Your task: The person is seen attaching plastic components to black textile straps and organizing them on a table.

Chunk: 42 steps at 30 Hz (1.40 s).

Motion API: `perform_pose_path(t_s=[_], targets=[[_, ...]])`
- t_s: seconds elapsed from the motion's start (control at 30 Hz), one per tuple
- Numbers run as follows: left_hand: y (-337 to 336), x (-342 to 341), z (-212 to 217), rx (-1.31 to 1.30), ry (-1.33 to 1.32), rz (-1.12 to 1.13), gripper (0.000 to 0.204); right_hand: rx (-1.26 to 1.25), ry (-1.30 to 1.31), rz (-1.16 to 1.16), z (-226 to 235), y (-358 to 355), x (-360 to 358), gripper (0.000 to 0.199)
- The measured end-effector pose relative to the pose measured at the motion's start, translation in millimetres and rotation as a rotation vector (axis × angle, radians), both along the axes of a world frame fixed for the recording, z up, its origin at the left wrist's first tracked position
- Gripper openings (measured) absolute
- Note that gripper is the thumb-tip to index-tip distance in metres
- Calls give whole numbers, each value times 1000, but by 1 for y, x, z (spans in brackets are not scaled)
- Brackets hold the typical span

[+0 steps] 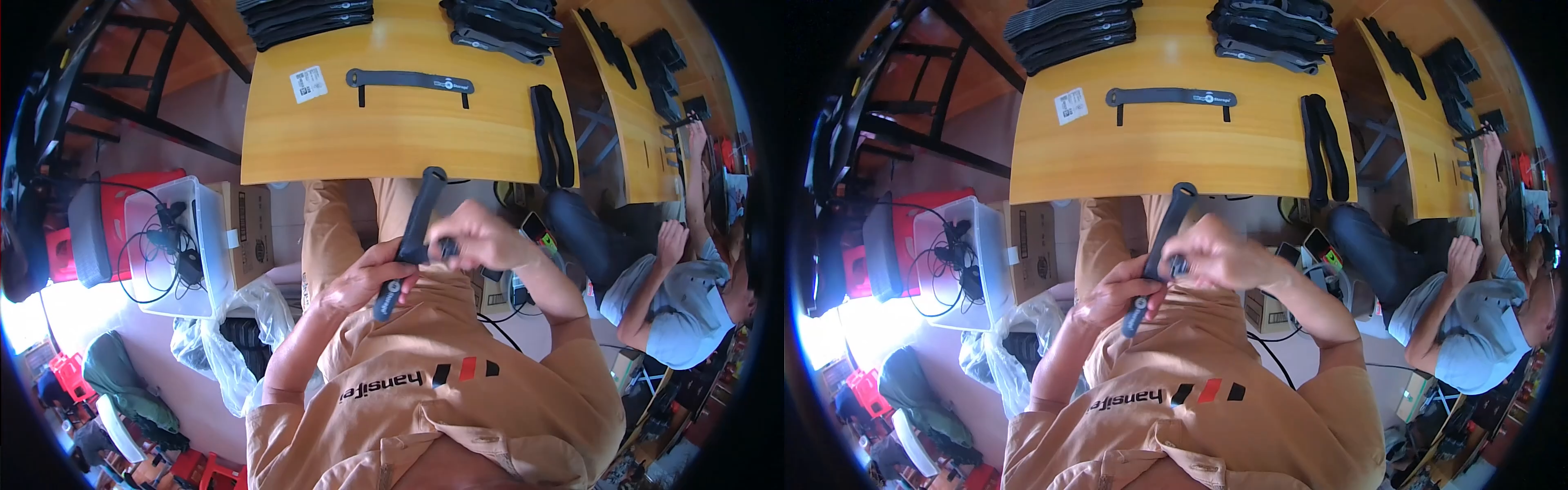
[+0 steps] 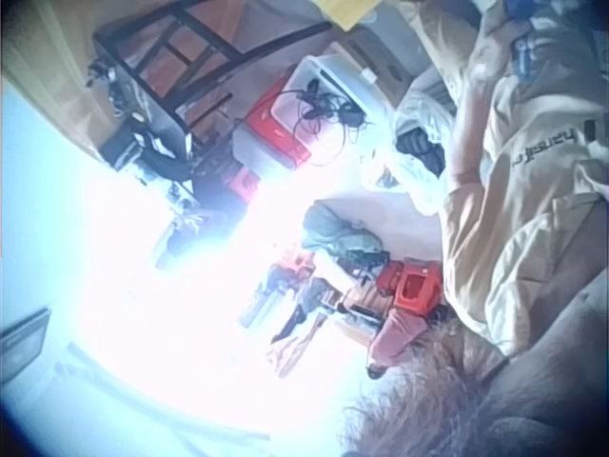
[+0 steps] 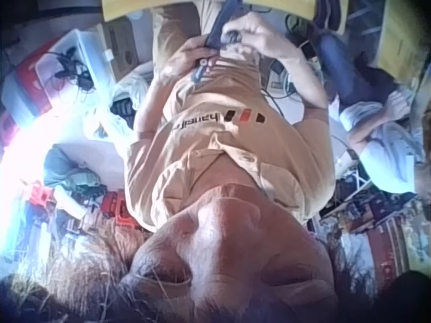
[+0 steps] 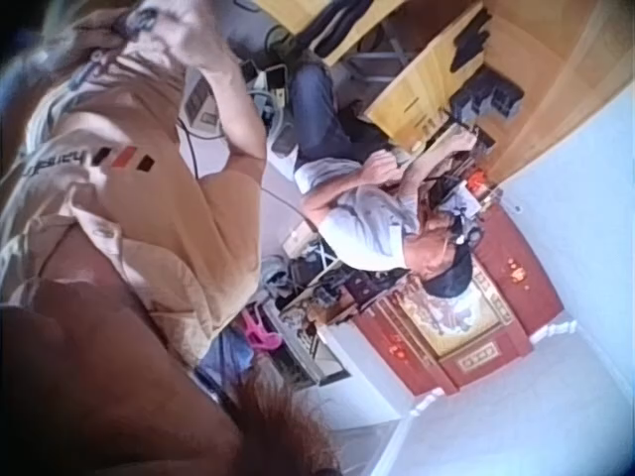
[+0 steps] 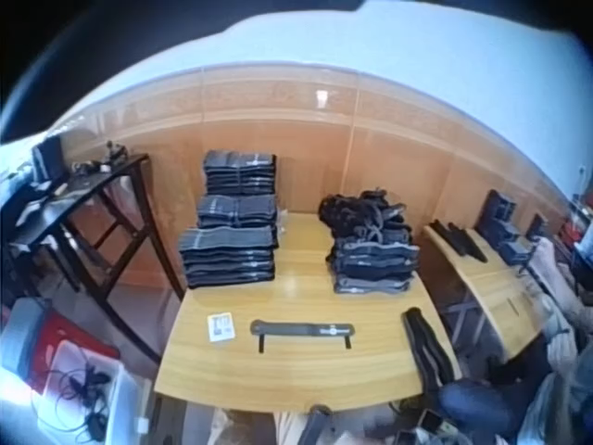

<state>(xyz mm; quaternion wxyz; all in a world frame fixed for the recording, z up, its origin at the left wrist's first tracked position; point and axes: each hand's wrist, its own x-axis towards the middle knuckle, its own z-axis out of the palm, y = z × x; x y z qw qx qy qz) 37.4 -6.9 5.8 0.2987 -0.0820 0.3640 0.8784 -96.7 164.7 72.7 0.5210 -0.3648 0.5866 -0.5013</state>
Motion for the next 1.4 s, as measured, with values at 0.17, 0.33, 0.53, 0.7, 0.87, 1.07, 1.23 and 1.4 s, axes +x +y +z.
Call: perform_pose_path(t_s=[0.17, 0.33, 0.53, 0.7, 0.87, 1.07, 1.23, 1.4], targets=[[-26, 15, 22, -338, 349, -210, 11, 25, -469, -722, 4, 21, -3, 21], [-58, 58, 12, -245, 257, -360, 13, -220, -521, -1180, 19, 66, -66, 21], [-101, 101, -2, -353, 159, 5, 23, -422, -197, -1059, 52, 115, -87, 21], [-98, 46, 23, -490, 126, 513, 30, -173, 145, -827, 59, 85, -54, 15], [-111, -23, 24, -678, 115, 639, 38, -16, 510, -587, 68, 71, -38, 22], [-124, -81, -12, -1067, 183, 650, 34, -129, 455, -650, 54, 70, -33, 13], [-103, -88, -9, -1738, 310, 707, 46, -184, 337, -619, 47, 76, -34, 15], [-93, -81, 12, -1676, 212, 875, 40, 1, 491, -516, 45, 66, -30, 45]])
